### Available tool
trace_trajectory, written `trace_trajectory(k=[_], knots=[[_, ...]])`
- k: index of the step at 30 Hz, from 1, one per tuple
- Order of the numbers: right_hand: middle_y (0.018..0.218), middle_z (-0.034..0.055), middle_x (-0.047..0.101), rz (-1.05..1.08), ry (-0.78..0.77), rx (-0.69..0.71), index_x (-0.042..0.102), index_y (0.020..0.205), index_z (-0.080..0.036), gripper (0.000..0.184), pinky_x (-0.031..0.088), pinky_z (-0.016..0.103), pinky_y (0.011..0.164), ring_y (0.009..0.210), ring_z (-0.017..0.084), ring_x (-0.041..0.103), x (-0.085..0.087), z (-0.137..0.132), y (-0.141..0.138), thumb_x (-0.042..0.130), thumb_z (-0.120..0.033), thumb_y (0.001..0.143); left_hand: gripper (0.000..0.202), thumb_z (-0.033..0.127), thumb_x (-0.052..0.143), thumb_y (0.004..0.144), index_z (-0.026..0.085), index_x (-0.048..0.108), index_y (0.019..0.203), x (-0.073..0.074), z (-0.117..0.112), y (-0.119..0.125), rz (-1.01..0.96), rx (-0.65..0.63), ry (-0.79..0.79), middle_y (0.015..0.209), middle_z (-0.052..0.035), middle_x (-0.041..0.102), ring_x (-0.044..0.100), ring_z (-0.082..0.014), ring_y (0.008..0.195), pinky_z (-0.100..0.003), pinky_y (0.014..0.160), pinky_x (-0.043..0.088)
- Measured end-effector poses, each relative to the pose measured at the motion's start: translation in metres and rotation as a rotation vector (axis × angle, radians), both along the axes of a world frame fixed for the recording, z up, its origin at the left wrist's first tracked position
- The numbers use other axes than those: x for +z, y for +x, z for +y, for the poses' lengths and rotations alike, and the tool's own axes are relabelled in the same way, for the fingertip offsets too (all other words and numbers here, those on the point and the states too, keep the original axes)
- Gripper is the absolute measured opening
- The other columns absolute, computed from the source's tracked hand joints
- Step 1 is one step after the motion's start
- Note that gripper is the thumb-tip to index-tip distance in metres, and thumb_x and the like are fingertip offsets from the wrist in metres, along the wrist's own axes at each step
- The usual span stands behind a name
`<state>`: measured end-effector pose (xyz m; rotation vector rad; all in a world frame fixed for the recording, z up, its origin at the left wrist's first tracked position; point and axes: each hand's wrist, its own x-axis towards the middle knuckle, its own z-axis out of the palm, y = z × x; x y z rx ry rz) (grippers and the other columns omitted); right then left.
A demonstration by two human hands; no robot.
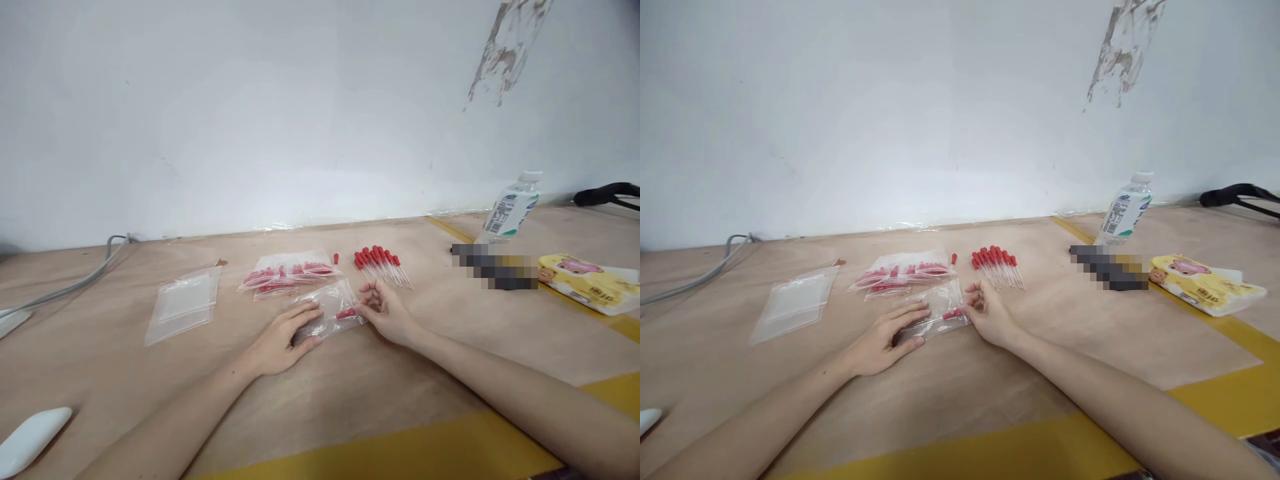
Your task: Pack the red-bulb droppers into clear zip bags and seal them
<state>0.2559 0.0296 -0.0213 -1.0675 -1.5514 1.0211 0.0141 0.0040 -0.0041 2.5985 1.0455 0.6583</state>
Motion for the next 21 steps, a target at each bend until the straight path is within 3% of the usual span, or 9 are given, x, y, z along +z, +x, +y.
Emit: trace_trajectory(k=[7,9,13,17,21], knots=[[0.071,-0.0019,0.050,0.004,-0.023,0.057,0.042,0.088,-0.022,0.032,0.039,0.026,0.051,0.055,0.011,0.049,-0.004,0.011,0.005,0.061,-0.039,0.068,0.042,0.037,0.049,0.087,0.023,0.048,0.126,-0.001,0.000,-0.001,0.025,0.021,-0.021,0.134,-0.0072,0.044,0.039,-0.0249,0.124,-0.045,0.101,0.035],[0.070,0.0003,0.054,-0.162,0.056,-0.018,0.048,0.083,-0.021,0.022,0.040,0.027,0.054,0.059,0.013,0.051,0.003,0.021,0.012,0.057,-0.038,0.072,0.039,0.037,0.046,0.089,0.024,0.048,0.126,-0.001,0.000,-0.002,0.041,0.022,-0.034,0.134,-0.0067,0.044,0.040,-0.0242,0.124,-0.045,0.101,0.035],[0.076,0.0046,0.061,-0.688,0.276,-0.311,0.060,0.068,-0.019,0.013,0.037,0.030,0.066,0.071,0.016,0.053,0.026,0.050,0.029,0.053,-0.029,0.073,0.036,0.033,0.039,0.092,0.024,0.050,0.125,-0.002,0.001,-0.002,0.073,0.031,-0.053,0.135,-0.0063,0.043,0.039,-0.0219,0.124,-0.042,0.102,0.034],[0.076,0.0048,0.064,-0.975,0.232,-0.485,0.064,0.066,-0.020,0.020,0.033,0.034,0.072,0.078,0.020,0.056,0.041,0.073,0.028,0.051,-0.032,0.074,0.035,0.031,0.039,0.092,0.026,0.051,0.124,-0.003,0.002,-0.002,0.092,0.031,-0.026,0.134,-0.0060,0.044,0.037,-0.0230,0.126,-0.047,0.105,0.028],[0.074,0.0073,0.064,-1.120,0.139,-0.522,0.065,0.064,-0.019,0.026,0.033,0.036,0.072,0.078,0.022,0.057,0.041,0.087,0.015,0.050,-0.038,0.073,0.031,0.029,0.044,0.090,0.025,0.056,0.118,-0.004,0.001,-0.001,0.057,0.056,0.047,0.130,-0.0070,0.047,0.035,-0.0262,0.126,-0.054,0.106,0.018]])
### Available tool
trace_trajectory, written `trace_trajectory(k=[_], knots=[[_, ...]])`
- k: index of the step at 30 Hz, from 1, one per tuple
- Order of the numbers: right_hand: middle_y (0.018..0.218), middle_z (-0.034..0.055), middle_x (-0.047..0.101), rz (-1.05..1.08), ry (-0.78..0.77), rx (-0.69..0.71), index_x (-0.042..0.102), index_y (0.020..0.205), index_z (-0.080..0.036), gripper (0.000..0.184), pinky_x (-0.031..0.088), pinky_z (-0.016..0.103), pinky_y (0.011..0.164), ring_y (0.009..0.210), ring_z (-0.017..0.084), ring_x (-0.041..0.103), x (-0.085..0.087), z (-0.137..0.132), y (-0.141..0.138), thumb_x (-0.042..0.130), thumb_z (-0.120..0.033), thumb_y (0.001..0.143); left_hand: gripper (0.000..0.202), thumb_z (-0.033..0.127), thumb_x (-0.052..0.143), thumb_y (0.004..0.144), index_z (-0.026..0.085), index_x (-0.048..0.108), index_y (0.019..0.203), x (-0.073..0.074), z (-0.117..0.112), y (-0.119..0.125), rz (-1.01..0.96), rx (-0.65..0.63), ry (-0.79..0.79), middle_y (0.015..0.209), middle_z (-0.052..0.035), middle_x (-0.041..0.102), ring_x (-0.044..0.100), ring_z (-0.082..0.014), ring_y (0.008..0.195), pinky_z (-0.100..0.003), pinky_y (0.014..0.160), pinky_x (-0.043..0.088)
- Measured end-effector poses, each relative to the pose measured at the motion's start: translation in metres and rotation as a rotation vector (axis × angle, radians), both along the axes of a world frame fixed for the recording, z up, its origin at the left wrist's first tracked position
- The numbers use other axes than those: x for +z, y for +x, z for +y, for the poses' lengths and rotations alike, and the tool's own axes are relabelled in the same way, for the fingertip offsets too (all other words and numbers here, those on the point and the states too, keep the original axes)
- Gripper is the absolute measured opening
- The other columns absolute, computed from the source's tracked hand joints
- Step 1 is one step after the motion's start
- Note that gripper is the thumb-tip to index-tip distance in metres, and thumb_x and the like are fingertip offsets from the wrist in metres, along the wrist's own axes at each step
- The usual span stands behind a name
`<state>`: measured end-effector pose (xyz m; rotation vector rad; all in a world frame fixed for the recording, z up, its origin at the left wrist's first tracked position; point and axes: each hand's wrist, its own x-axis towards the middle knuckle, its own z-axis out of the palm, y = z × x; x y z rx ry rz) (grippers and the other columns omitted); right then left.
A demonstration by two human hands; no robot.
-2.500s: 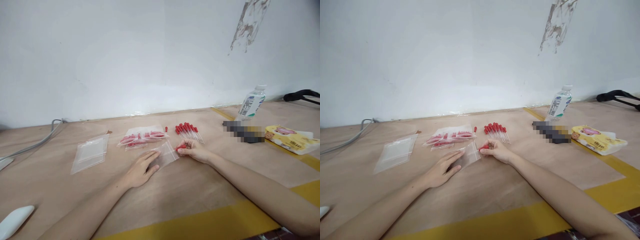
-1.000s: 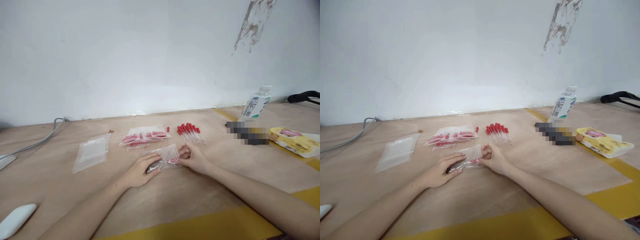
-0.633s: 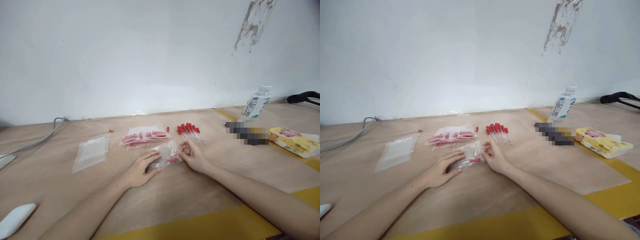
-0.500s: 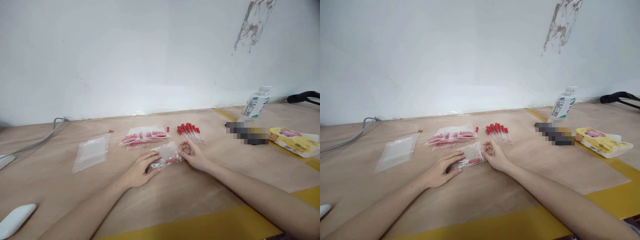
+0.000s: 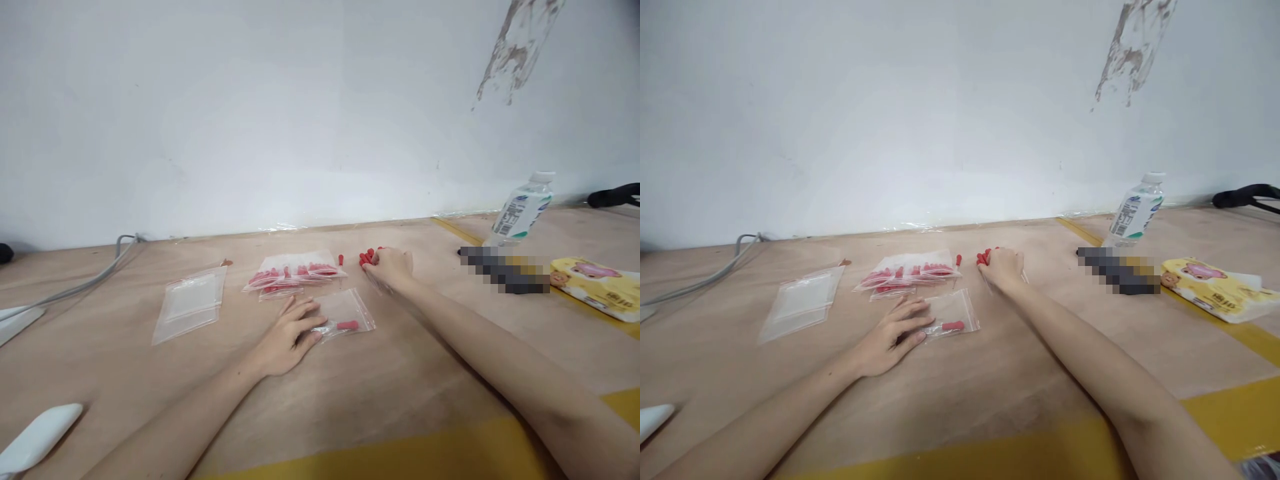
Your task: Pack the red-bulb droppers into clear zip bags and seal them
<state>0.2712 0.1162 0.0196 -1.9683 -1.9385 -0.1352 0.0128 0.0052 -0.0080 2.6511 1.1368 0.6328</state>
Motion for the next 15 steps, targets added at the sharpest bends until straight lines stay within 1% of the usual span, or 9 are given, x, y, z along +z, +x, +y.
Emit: trace_trajectory(k=[4,6,9,12,14,15], knots=[[0.071,0.0100,0.064,-0.022,-0.110,-0.052,0.066,0.071,-0.018,0.023,0.034,0.037,0.073,0.081,0.025,0.059,-0.003,0.008,-0.007,0.052,-0.036,0.072,0.030,0.031,0.047,0.088,0.022,0.057,0.115,-0.001,-0.001,0.000,-0.076,-0.008,0.027,0.121,-0.0088,0.052,0.044,-0.0239,0.117,-0.045,0.101,0.035],[0.072,0.0103,0.065,0.000,-0.143,-0.069,0.065,0.072,-0.017,0.022,0.034,0.038,0.073,0.082,0.026,0.059,-0.001,0.010,-0.007,0.051,-0.034,0.073,0.030,0.031,0.046,0.089,0.021,0.057,0.115,-0.001,-0.001,0.000,-0.077,-0.017,0.018,0.120,-0.0085,0.052,0.046,-0.0227,0.116,-0.042,0.099,0.038],[0.073,0.0103,0.065,0.048,-0.160,-0.072,0.063,0.070,-0.017,0.021,0.035,0.037,0.070,0.081,0.026,0.060,0.004,0.010,-0.002,0.050,-0.034,0.074,0.031,0.031,0.046,0.089,0.021,0.055,0.117,-0.002,-0.001,0.000,-0.072,-0.014,-0.010,0.123,-0.0083,0.052,0.046,-0.0230,0.116,-0.041,0.098,0.039],[0.073,0.0103,0.065,0.188,-0.131,0.012,0.059,0.065,-0.017,0.021,0.037,0.033,0.065,0.076,0.023,0.060,0.008,0.006,0.006,0.050,-0.033,0.075,0.032,0.032,0.046,0.089,0.021,0.055,0.118,-0.001,-0.001,0.001,-0.064,-0.003,-0.034,0.125,-0.0082,0.052,0.047,-0.0228,0.116,-0.041,0.098,0.040],[0.075,0.0096,0.065,0.390,-0.077,0.116,0.056,0.068,-0.017,0.019,0.039,0.030,0.062,0.073,0.020,0.060,0.006,0.002,0.010,0.051,-0.034,0.076,0.033,0.034,0.044,0.090,0.022,0.056,0.118,-0.001,-0.002,0.001,-0.059,0.008,-0.045,0.126,-0.0078,0.051,0.047,-0.0224,0.117,-0.040,0.098,0.039],[0.076,0.0087,0.064,0.523,-0.048,0.178,0.054,0.072,-0.018,0.017,0.040,0.029,0.062,0.072,0.019,0.060,0.003,-0.001,0.011,0.052,-0.034,0.076,0.033,0.034,0.043,0.091,0.022,0.056,0.118,0.000,-0.002,0.001,-0.056,0.013,-0.050,0.126,-0.0075,0.051,0.046,-0.0222,0.117,-0.040,0.099,0.039]])
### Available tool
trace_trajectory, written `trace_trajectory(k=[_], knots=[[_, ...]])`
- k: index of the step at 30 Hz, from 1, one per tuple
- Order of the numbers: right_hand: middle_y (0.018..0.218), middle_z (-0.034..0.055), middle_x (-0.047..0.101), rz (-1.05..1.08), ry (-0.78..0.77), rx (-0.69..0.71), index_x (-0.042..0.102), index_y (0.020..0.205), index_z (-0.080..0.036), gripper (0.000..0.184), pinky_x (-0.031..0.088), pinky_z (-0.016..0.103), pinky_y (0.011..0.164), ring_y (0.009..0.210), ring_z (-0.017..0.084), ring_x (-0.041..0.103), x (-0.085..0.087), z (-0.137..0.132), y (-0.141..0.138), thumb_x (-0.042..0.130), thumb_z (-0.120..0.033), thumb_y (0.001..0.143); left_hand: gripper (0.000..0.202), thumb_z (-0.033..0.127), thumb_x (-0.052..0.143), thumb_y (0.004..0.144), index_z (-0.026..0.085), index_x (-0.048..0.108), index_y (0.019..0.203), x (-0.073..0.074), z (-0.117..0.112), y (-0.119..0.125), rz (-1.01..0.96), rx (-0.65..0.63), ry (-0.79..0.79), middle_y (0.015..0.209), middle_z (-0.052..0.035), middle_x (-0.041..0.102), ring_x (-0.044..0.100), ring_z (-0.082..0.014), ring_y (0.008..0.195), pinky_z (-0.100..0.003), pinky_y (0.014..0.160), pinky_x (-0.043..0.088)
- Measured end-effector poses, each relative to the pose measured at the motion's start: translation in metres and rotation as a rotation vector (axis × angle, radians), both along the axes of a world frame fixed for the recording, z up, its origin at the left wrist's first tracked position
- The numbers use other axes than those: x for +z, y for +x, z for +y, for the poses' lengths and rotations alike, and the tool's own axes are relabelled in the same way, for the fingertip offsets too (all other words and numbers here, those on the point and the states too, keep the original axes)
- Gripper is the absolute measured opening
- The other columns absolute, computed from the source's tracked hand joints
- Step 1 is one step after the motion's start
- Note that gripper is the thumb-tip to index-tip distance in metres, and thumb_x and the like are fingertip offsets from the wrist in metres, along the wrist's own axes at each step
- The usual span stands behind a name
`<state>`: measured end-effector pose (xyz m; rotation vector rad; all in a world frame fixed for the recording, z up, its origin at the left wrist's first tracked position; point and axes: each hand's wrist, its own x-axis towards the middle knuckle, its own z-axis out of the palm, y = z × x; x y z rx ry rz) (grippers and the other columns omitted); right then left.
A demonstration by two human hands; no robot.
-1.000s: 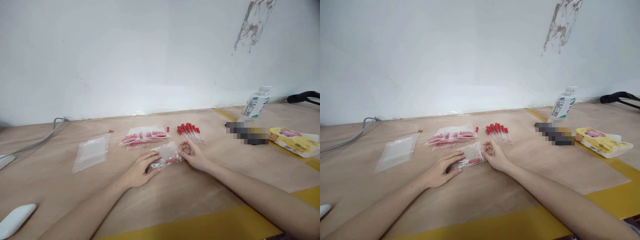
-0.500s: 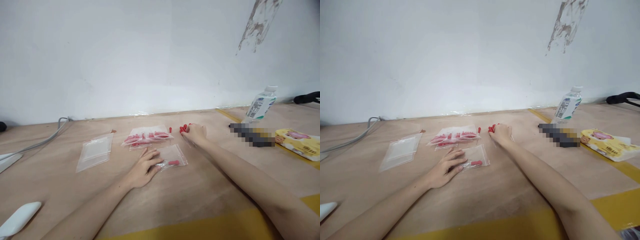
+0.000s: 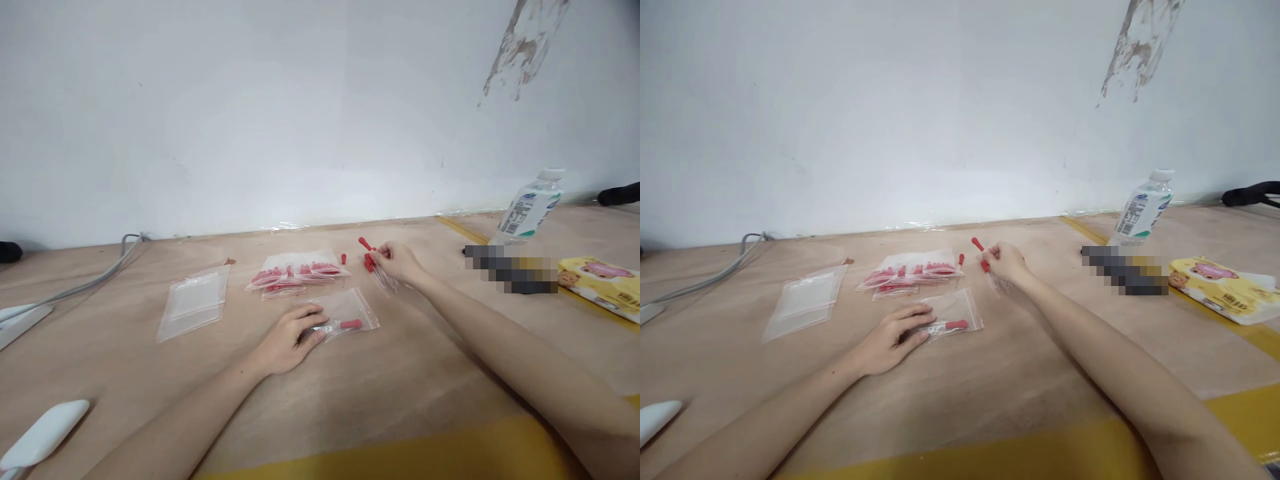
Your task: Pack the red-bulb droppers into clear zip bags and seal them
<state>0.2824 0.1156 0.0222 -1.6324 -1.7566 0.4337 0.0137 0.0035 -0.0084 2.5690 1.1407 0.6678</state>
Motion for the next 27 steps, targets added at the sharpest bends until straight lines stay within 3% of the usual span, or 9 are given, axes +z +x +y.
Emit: trace_trajectory(k=[2,5,9,14,19,22,25,27], knots=[[0.074,0.0054,0.062,0.284,0.050,0.113,0.049,0.086,-0.019,0.021,0.043,0.028,0.063,0.071,0.017,0.059,-0.008,-0.008,0.000,0.055,-0.036,0.075,0.033,0.035,0.041,0.092,0.022,0.056,0.118,0.000,0.000,0.000,0.006,0.009,-0.014,0.127,-0.0072,0.050,0.045,-0.0218,0.119,-0.039,0.100,0.038],[0.076,0.0002,0.058,0.598,0.065,0.237,0.034,0.109,-0.023,0.050,0.045,0.027,0.057,0.064,0.014,0.056,-0.021,-0.024,-0.004,0.061,-0.038,0.070,0.033,0.034,0.043,0.090,0.022,0.057,0.118,0.000,0.000,-0.001,0.008,0.007,-0.012,0.128,-0.0078,0.050,0.045,-0.0225,0.118,-0.039,0.100,0.038],[0.087,-0.0008,0.055,0.792,0.013,0.212,0.024,0.116,-0.029,0.067,0.043,0.024,0.046,0.052,0.008,0.050,-0.031,-0.044,-0.008,0.067,-0.034,0.065,0.033,0.035,0.046,0.089,0.023,0.056,0.119,0.000,-0.001,-0.001,0.012,0.000,0.005,0.127,-0.0076,0.050,0.047,-0.0233,0.117,-0.041,0.098,0.040],[0.065,-0.0076,0.051,0.902,-0.044,0.134,0.025,0.105,-0.027,0.058,0.047,0.026,0.047,0.045,0.010,0.053,-0.038,-0.055,-0.014,0.067,-0.035,0.066,0.034,0.035,0.046,0.089,0.023,0.055,0.119,0.002,-0.001,0.000,0.013,0.012,0.009,0.127,-0.0074,0.051,0.046,-0.0235,0.118,-0.042,0.098,0.039],[0.064,-0.0047,0.056,1.064,-0.196,0.167,0.033,0.093,-0.025,0.032,0.052,0.030,0.058,0.055,0.013,0.061,-0.040,-0.062,-0.018,0.057,-0.037,0.075,0.038,0.034,0.048,0.088,0.023,0.050,0.124,0.001,0.000,-0.001,0.006,0.011,0.023,0.127,-0.0066,0.051,0.046,-0.0235,0.118,-0.042,0.099,0.039],[0.071,-0.0006,0.060,0.934,-0.275,0.256,0.044,0.084,-0.021,0.027,0.051,0.029,0.063,0.062,0.013,0.062,-0.040,-0.062,-0.009,0.063,-0.033,0.070,0.041,0.034,0.048,0.088,0.023,0.045,0.128,0.001,0.000,-0.001,0.006,0.003,0.035,0.129,-0.0064,0.049,0.045,-0.0236,0.118,-0.043,0.099,0.039],[0.067,-0.0009,0.059,0.569,-0.311,0.441,0.056,0.078,-0.017,0.024,0.045,0.024,0.057,0.059,0.010,0.055,-0.037,-0.058,0.008,0.068,-0.034,0.066,0.042,0.034,0.047,0.088,0.023,0.043,0.129,0.001,-0.001,-0.002,0.018,0.007,0.031,0.130,-0.0058,0.049,0.044,-0.0238,0.119,-0.044,0.099,0.038],[0.061,-0.0025,0.055,0.289,-0.235,0.535,0.063,0.079,-0.017,0.024,0.037,0.021,0.050,0.054,0.008,0.047,-0.034,-0.055,0.018,0.068,-0.036,0.066,0.042,0.035,0.047,0.088,0.023,0.043,0.129,0.000,-0.001,-0.002,0.024,0.009,0.029,0.130,-0.0056,0.049,0.044,-0.0234,0.119,-0.043,0.099,0.038]])
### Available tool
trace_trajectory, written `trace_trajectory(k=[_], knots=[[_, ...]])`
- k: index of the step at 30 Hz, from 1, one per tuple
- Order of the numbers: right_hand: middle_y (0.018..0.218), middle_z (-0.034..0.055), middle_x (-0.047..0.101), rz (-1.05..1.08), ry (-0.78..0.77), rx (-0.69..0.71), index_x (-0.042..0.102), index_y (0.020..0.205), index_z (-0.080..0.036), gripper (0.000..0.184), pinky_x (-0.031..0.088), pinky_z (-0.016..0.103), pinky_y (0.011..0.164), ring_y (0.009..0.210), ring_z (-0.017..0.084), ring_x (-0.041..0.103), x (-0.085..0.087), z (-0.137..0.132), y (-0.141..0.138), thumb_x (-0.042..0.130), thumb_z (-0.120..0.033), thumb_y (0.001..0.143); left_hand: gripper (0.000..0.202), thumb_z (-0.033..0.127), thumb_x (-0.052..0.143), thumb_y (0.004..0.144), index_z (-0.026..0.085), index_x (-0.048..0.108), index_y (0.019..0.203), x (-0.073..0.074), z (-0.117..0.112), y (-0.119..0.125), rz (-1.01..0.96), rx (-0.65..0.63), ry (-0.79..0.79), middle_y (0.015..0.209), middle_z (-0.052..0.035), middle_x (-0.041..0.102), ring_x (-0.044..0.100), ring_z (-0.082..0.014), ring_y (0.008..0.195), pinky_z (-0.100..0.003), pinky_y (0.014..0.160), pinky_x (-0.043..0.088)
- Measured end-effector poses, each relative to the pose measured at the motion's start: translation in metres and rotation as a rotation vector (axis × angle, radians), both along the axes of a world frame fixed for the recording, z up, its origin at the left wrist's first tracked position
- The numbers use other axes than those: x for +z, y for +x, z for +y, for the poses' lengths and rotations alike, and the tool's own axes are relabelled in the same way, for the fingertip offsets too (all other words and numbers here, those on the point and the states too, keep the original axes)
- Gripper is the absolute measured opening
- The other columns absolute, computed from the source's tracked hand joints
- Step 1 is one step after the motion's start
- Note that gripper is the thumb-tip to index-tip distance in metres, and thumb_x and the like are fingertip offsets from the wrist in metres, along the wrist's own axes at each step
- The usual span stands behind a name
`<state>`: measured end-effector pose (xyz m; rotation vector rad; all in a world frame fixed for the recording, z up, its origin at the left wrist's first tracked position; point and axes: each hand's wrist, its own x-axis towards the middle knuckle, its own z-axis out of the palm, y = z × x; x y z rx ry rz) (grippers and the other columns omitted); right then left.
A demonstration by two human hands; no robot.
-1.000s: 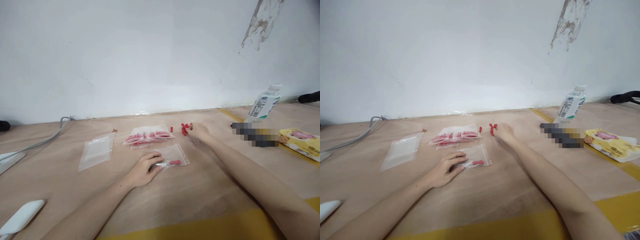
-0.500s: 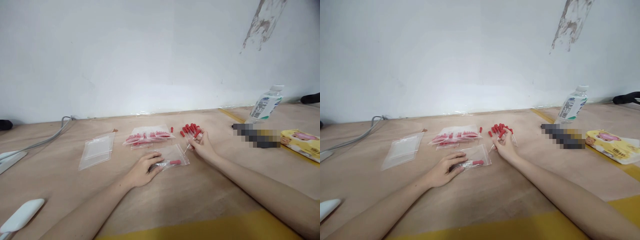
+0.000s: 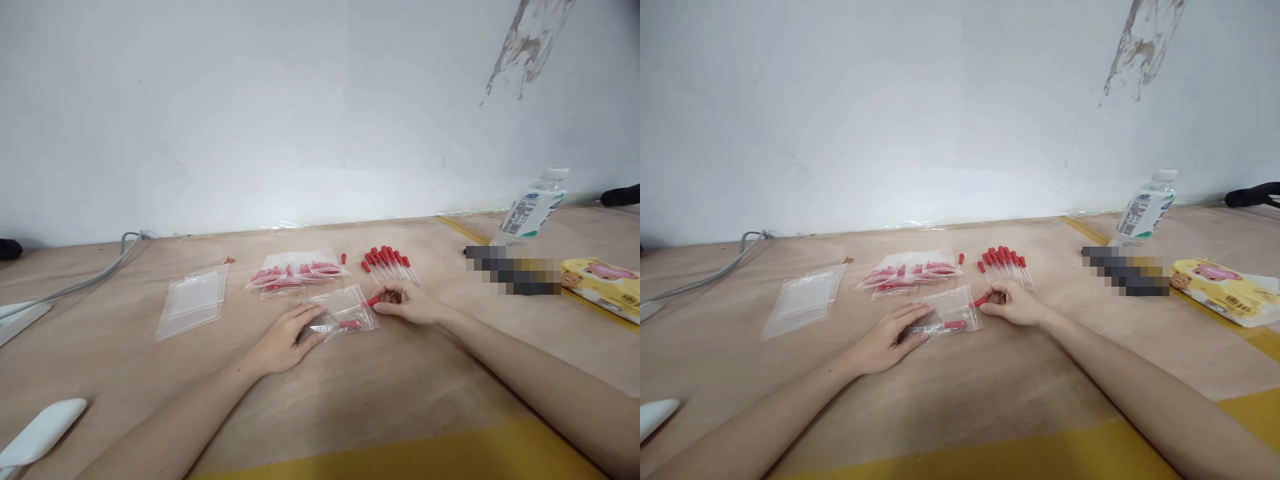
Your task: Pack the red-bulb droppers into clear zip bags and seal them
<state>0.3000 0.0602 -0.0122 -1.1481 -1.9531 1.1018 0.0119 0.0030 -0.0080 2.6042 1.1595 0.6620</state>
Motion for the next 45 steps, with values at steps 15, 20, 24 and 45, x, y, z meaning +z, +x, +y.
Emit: trace_trajectory(k=[15,20,24,45], knots=[[0.065,0.0021,0.062,-0.100,0.248,-0.040,0.066,0.066,-0.016,0.023,0.038,0.023,0.052,0.058,0.011,0.051,-0.003,-0.004,-0.026,0.068,-0.039,0.064,0.042,0.035,0.048,0.088,0.023,0.045,0.128,0.003,0.001,0.001,0.003,-0.016,0.007,0.129,-0.0056,0.050,0.043,-0.0238,0.121,-0.047,0.105,0.028],[0.069,0.0021,0.060,-0.255,0.365,0.027,0.070,0.071,-0.019,0.022,0.038,0.023,0.056,0.063,0.012,0.052,0.003,-0.007,-0.024,0.063,-0.040,0.072,0.042,0.034,0.048,0.088,0.023,0.045,0.129,0.004,0.001,0.001,0.001,-0.036,-0.003,0.129,-0.0056,0.050,0.044,-0.0237,0.120,-0.046,0.104,0.031],[0.077,0.0038,0.061,-0.208,0.449,0.154,0.071,0.074,-0.020,0.025,0.041,0.025,0.065,0.072,0.013,0.054,0.003,-0.012,-0.031,0.053,-0.037,0.081,0.043,0.033,0.049,0.088,0.023,0.045,0.129,0.003,0.002,0.001,-0.007,-0.036,-0.006,0.128,-0.0056,0.051,0.044,-0.0238,0.121,-0.045,0.104,0.032],[0.103,0.0149,0.062,-0.688,0.386,-0.519,0.070,0.084,-0.017,0.029,0.028,0.044,0.088,0.103,0.029,0.051,0.020,0.097,-0.083,0.048,-0.036,0.080,0.038,0.036,0.048,0.088,0.022,0.053,0.122,-0.002,0.001,0.000,0.067,0.061,0.077,0.131,-0.0084,0.046,0.033,-0.0266,0.127,-0.052,0.107,0.020]])
